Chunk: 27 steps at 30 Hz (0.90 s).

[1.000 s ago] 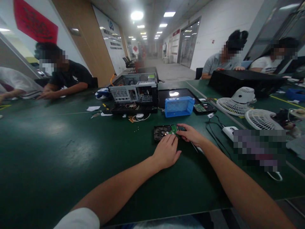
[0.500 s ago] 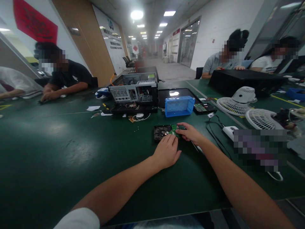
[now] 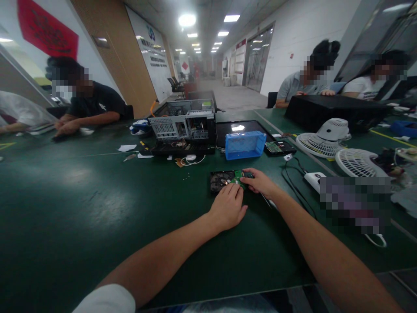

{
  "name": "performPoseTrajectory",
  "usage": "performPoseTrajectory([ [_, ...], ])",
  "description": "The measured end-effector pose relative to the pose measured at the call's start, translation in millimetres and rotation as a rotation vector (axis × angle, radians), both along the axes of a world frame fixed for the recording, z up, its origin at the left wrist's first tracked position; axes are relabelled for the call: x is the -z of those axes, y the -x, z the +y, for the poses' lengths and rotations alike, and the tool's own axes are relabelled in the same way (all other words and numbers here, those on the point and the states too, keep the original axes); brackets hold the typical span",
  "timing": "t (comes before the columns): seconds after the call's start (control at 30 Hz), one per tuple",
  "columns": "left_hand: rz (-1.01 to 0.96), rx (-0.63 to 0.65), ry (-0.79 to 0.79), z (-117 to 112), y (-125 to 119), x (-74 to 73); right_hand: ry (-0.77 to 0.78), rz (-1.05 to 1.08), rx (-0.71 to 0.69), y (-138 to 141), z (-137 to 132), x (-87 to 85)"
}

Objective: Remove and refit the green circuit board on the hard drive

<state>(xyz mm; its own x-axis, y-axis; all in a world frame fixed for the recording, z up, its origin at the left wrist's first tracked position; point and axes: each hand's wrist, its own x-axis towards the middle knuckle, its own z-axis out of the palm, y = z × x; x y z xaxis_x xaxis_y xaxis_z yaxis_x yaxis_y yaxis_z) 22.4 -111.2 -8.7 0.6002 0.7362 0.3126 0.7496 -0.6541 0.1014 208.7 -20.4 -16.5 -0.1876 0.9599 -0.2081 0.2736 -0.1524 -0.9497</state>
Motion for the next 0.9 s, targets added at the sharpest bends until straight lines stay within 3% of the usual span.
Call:
performPoseTrajectory([
  [0.4, -0.015, -0.009, 0.0, -0.1, 1.2, 2.2, 0.028, 0.009, 0.007, 1.6, -0.7, -2.6],
  [0.7, -0.073, -0.006, -0.038, 1.3, 1.2, 7.8, -0.039, 0.137, 0.018, 0.3, -1.0, 0.7],
  [0.9, -0.123, -0.145, -0.076, 2.6, 3.5, 1.8, -0.019, 0.214, 0.028, -1.0, 0.9, 0.6],
])
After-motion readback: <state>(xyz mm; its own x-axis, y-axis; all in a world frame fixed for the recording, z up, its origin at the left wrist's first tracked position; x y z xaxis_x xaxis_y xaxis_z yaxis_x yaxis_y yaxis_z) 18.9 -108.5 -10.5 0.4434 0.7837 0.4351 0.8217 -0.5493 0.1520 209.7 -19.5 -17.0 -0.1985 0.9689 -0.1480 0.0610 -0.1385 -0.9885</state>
